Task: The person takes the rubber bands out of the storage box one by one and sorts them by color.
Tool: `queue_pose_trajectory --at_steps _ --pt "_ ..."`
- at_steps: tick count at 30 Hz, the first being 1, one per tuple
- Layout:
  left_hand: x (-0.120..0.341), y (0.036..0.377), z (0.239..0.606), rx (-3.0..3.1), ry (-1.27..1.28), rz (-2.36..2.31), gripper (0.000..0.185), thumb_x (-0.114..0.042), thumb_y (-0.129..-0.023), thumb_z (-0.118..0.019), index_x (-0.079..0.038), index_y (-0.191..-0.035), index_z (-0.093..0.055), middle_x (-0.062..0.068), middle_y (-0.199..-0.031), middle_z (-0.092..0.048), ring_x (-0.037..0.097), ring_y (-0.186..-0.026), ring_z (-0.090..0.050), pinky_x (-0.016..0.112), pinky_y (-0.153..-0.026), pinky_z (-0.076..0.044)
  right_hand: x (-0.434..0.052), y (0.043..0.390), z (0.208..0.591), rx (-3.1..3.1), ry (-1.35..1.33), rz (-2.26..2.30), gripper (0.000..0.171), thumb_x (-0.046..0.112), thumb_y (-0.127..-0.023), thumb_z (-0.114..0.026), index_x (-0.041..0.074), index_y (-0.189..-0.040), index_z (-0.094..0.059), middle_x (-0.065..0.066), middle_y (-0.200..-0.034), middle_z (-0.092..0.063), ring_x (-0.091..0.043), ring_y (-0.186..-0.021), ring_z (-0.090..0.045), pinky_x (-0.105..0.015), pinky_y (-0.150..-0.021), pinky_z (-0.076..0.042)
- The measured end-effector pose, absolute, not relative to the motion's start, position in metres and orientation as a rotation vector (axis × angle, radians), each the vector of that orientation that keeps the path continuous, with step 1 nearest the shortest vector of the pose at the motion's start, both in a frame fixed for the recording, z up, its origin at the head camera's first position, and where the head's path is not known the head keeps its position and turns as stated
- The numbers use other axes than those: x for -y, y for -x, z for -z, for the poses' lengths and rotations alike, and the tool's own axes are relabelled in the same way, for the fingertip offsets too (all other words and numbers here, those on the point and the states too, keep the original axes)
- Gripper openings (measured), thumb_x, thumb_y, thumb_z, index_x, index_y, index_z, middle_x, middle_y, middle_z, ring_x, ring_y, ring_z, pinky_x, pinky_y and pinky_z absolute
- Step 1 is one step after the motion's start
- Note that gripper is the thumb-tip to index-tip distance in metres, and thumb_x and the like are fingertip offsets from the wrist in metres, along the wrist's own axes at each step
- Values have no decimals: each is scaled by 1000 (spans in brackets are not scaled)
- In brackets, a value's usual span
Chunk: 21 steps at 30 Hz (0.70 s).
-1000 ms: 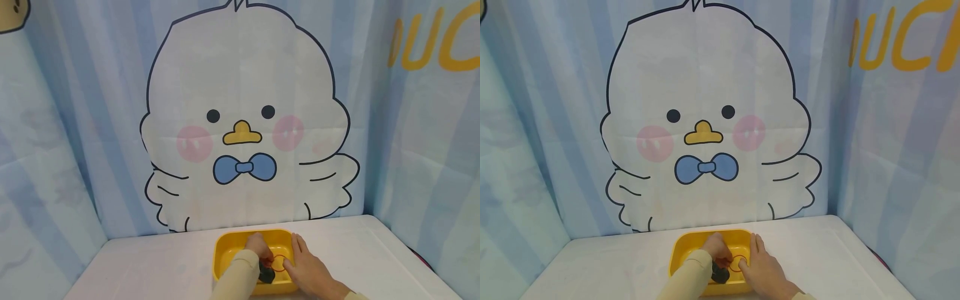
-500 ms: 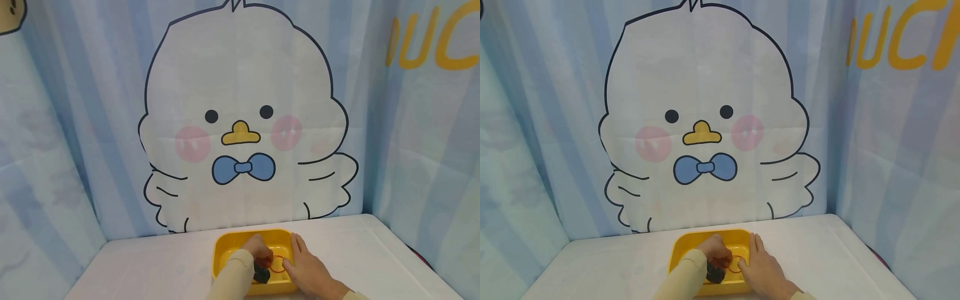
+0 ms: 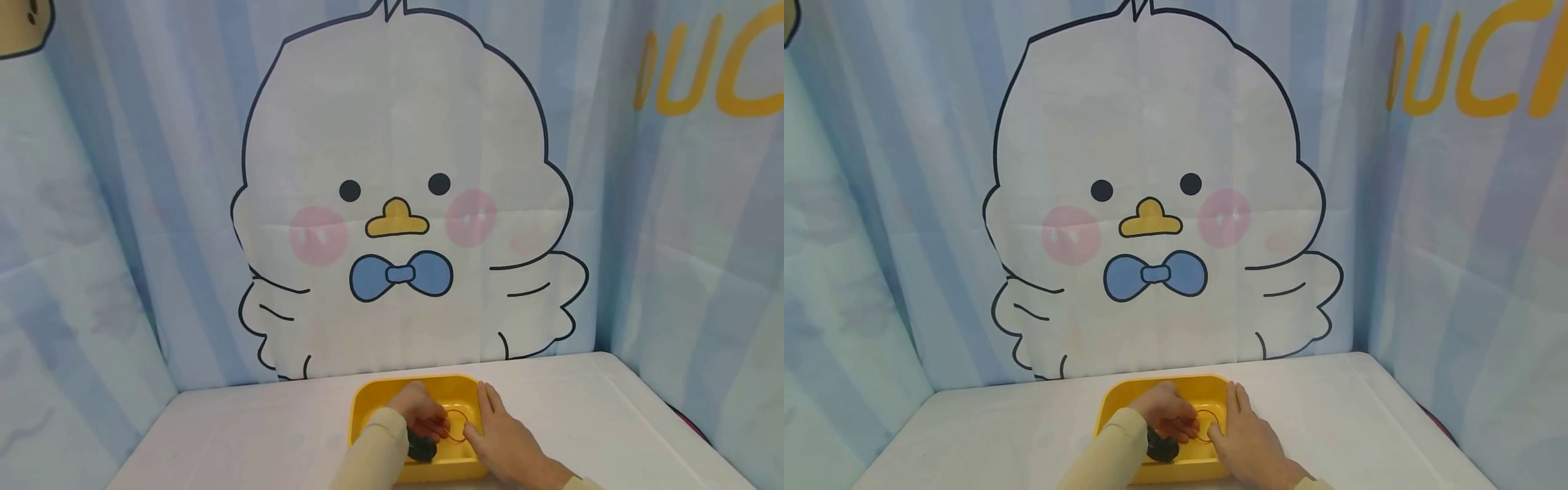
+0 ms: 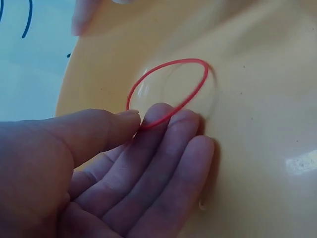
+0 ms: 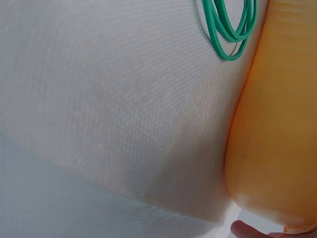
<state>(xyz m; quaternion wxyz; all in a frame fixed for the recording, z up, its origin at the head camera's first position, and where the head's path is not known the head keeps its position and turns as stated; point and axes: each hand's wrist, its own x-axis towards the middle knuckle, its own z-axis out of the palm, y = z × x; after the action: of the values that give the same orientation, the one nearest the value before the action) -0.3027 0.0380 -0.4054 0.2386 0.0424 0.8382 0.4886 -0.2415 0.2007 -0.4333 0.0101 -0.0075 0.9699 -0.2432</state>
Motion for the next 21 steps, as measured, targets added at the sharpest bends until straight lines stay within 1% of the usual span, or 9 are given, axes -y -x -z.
queue_pose_trajectory --at_steps 3,6,13,21 --pt "-37 303 407 -2281 -95 -1381 15 -6 -88 -70 6 -80 -75 20 -81 -76 23 -68 -76 34 -65 -62 -201 242 434 -3027 21 758 81 39 -94 -51 -6 -154 -20 -26 -160 -22 -23 -85 -58 -54 -99 -50" --pt "-37 305 408 -2231 -71 -1440 12 -4 -88 -70 6 -83 -75 18 -78 -75 21 -65 -74 34 -67 -62 -201 242 434 -3028 19 755 81 39 -94 -51 -6 -154 -20 -25 -160 -23 -22 -84 -58 -53 -99 -51" --pt "-33 307 407 -2158 -109 -1516 14 -6 -91 -67 5 -89 -75 13 -77 -75 25 -72 -75 35 -69 -62 -201 243 436 -3021 11 765 81 39 -94 -50 -5 -155 -19 -25 -160 -22 -22 -84 -58 -53 -98 -51" --pt "-20 308 404 -2132 -161 -1548 14 -9 -93 -66 2 -95 -74 12 -81 -74 21 -73 -75 35 -73 -62 -201 242 435 -3036 22 764 81 39 -94 -50 -5 -154 -19 -25 -160 -23 -22 -85 -59 -53 -97 -52"
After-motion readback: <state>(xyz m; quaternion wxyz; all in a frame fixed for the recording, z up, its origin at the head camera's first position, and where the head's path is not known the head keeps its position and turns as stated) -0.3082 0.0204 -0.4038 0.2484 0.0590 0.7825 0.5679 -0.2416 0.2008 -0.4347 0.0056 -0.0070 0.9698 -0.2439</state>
